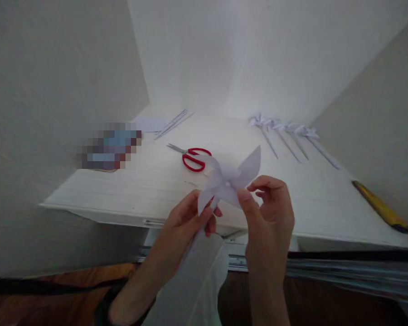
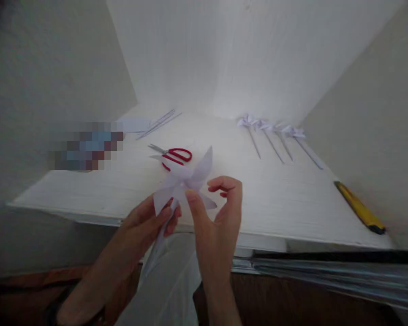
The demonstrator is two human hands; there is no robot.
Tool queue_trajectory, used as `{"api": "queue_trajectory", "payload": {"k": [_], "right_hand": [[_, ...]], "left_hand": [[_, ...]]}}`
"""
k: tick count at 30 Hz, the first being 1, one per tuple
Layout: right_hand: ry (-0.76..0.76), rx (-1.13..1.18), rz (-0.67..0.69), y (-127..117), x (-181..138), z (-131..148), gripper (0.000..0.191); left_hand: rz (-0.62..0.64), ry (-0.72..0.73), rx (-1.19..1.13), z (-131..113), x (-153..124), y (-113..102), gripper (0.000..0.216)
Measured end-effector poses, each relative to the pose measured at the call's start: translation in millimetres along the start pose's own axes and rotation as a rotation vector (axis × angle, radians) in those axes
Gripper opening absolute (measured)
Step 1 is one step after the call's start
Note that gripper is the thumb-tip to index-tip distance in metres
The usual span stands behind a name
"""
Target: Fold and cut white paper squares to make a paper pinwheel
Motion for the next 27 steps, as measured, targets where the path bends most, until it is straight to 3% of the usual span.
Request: {"api": "queue_trajectory", "payload": {"k": [5,9,19,27], "right_hand": [[0.238,0.363,0.273,0,11,-21,0.044],[0.325,0.5,0.487,1,14,-18,0.038],[0.4,0.493,0.664,-11,28,-9,0.024],[0.333,0.306,0.609,-8,29,-7,0.018]], "left_hand": [[0.011,-0.045,-0.063,5,-3,0,0.009],[0.005,-0.046,-0.09,8,-4,2,0.007],[-0.035,-0.044,-0.106,9,-4,2,0.006],[-0.035,-0.073,-0.128,13,-3,6,0.008]]}}
Point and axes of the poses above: each hand's wrist, its own x-axis towards the middle knuckle, its own y-axis out of the palm, z = x × y, the point moved 1 cm from there along x, towards the middle knuckle, and after that the axes turned 3 degrees about z, right-handed, at the moved point
